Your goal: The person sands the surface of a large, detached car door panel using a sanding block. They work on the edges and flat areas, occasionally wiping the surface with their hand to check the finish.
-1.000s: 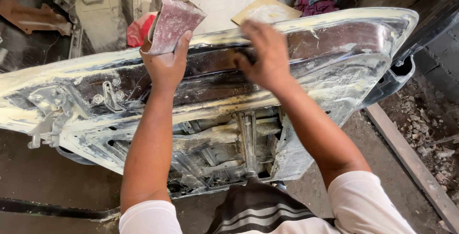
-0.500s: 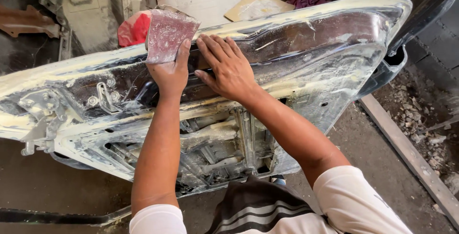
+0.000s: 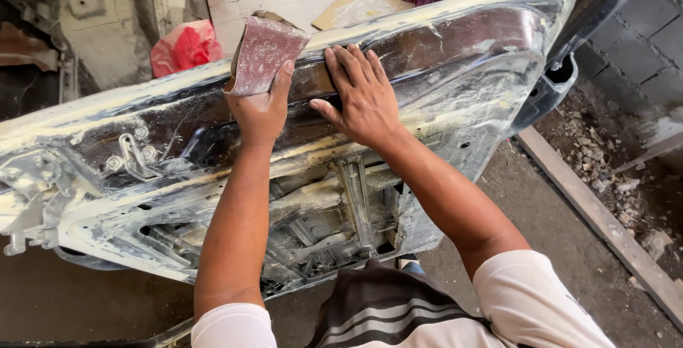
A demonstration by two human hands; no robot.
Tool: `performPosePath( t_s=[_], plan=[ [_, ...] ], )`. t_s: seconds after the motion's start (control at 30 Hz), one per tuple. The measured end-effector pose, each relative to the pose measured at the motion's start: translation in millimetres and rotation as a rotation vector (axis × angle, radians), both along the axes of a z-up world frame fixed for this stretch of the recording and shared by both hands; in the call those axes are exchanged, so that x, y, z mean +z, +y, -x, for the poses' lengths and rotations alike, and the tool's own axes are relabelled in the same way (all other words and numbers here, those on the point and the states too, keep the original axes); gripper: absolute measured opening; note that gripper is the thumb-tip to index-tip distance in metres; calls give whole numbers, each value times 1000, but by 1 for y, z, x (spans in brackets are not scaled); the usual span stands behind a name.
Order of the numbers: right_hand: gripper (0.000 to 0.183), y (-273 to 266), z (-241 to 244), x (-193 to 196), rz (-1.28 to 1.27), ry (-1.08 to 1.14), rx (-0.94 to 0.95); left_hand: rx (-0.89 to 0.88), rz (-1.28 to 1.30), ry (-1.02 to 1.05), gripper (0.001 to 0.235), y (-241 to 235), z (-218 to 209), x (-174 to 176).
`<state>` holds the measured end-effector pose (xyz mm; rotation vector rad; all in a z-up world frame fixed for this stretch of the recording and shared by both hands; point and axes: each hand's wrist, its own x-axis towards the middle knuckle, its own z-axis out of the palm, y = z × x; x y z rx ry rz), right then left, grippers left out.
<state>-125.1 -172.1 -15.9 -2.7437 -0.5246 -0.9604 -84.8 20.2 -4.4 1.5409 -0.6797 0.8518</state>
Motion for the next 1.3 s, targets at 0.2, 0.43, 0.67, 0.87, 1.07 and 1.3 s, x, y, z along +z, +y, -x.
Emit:
performPosePath(
  t_s=[0.2, 0.43, 0.67, 0.87, 1.07, 1.3],
  plan=[
    [86, -37, 2, 1, 77, 11, -89, -30, -61, -48, 18, -19, 6, 7],
    [91, -78, 2, 13, 61, 37, -152, -35, -100, -86, 15, -40, 4, 12],
    [95, -128, 0, 16, 39, 51, -245, -78, -92, -76, 19, -61, 1, 11],
    [93, -182, 3, 15, -40, 32, -314, -80, -117, -85, 17, -68, -5, 7],
    [86, -210, 15, 24, -15, 24, -396, -106, -94, -50, 20, -69, -2, 5],
    [74, -260, 20, 11, 50, -85, -519, -152, -48, -30, 21, -66, -2, 6]
  ],
)
